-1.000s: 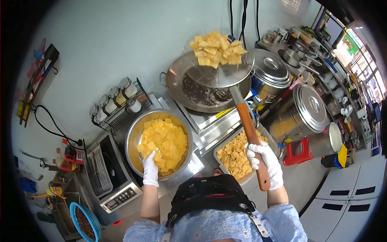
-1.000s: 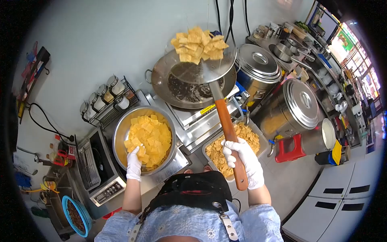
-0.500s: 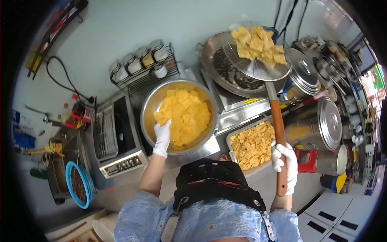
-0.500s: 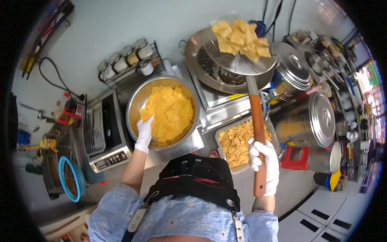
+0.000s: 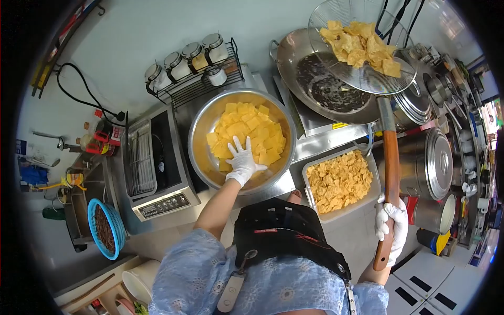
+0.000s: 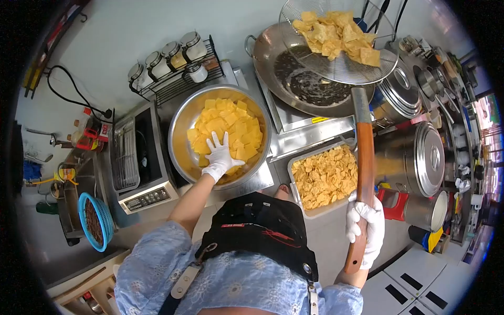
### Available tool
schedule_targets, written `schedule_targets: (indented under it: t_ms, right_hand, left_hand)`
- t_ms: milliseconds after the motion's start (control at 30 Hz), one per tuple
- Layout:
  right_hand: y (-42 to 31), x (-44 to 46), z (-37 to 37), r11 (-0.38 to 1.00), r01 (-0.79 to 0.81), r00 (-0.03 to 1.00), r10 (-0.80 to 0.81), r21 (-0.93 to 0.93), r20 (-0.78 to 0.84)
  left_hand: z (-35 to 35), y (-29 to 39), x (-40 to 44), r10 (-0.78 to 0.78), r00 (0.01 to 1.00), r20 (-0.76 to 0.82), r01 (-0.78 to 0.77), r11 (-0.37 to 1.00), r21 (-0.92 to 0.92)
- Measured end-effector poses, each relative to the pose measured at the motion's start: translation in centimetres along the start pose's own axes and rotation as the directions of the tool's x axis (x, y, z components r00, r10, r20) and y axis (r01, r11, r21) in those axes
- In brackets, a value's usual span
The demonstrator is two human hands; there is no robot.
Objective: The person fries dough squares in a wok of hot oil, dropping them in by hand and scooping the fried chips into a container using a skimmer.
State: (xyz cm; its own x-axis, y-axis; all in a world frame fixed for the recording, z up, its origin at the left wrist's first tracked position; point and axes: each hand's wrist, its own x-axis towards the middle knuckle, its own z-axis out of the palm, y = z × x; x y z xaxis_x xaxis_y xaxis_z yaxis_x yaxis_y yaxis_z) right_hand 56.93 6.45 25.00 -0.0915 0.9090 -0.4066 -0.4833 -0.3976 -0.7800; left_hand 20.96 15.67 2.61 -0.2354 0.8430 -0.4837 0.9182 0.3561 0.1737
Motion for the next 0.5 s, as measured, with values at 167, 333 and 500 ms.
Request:
schedule_targets:
  t_ms: [167, 333, 500]
  right_hand:
    - [0.6, 0.8, 0.1, 0.988, -0.146, 0.986, 0.149, 0.039, -0.073]
    - [-0.4, -0.1, 0.4, 0.988, -0.116, 0.993, 0.119, 0.098, -0.023]
    - [1.1, -0.3, -0.1, 0.984, -0.128, 0.988, 0.136, 0.12, -0.066]
  left_hand:
    - [1.7, -0.2, 1.7, -0.017, 0.969, -0.247, 0.021, 1.0, 0.012]
    - [2.4, -1.5, 2.8, 0.088, 0.908, -0.409, -0.054, 0.994, 0.093]
    - [2.7, -3.5, 4.1, 0.118, 0.806, -0.58, -0.135, 0.991, 0.013]
